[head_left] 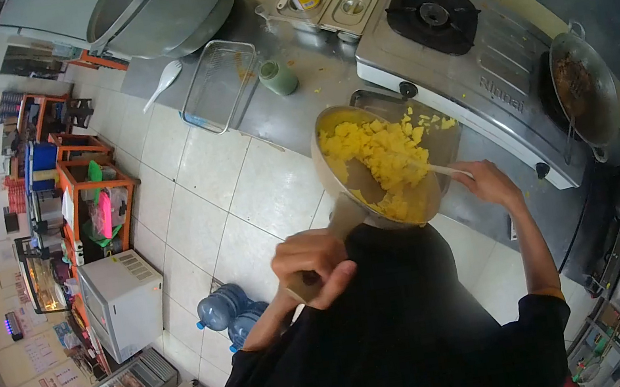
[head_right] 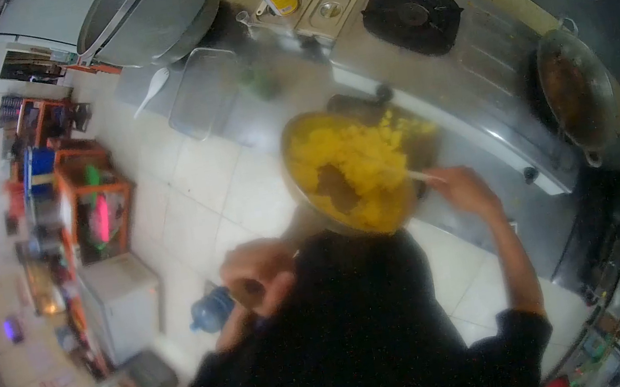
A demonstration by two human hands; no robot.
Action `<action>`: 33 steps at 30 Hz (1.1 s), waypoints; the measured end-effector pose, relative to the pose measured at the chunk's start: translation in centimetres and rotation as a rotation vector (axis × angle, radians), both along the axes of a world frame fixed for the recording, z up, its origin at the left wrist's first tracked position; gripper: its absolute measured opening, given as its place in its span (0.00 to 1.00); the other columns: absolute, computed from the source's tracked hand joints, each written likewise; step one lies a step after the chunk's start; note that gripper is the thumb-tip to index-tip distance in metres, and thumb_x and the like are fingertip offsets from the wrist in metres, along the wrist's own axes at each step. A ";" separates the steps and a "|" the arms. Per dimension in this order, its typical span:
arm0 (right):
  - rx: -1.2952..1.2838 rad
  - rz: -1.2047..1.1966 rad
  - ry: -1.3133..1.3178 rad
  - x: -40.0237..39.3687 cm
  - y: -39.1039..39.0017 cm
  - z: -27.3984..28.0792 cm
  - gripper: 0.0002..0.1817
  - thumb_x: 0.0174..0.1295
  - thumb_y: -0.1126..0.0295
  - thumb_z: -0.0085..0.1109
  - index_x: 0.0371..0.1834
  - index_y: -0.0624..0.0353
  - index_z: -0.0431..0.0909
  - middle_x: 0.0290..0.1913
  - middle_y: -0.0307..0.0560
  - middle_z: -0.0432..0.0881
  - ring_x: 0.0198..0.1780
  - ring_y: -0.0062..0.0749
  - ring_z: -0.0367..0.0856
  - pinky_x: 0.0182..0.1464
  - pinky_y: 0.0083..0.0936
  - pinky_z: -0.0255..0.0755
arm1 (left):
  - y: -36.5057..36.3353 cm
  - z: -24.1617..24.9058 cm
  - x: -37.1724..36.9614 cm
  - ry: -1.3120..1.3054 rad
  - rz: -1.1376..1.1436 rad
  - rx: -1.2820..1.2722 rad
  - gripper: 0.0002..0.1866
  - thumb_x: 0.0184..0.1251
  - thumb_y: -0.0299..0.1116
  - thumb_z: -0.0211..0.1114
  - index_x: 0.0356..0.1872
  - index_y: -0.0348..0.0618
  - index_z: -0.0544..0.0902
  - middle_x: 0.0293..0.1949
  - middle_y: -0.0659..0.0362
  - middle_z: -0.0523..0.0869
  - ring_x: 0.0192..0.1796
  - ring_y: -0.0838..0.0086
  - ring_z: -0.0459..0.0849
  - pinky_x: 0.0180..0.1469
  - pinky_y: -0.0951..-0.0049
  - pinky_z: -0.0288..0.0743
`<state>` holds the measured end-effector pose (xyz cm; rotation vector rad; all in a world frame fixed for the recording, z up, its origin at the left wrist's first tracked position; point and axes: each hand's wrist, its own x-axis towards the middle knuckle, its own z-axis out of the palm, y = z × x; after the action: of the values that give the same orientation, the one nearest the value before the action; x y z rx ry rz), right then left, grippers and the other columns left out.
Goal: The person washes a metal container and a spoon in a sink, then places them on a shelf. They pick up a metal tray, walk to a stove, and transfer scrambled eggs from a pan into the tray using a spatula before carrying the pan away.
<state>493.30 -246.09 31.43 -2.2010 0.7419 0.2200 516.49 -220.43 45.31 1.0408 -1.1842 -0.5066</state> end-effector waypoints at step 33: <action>-0.245 -0.187 0.080 1.8 7.4 4.2 0.17 0.64 0.66 0.49 0.57 0.49 0.73 0.45 0.56 0.79 0.45 0.51 0.78 0.46 0.38 0.71 | 12.8 -15.4 4.4 -0.164 -0.293 1.205 0.15 0.54 0.39 0.65 0.31 0.34 0.78 0.21 0.50 0.80 0.24 0.66 0.80 0.30 0.67 0.74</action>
<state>495.10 -238.69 35.66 -2.3442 1.0612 0.1291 520.88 -207.64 29.95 1.9452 -1.1508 -1.4879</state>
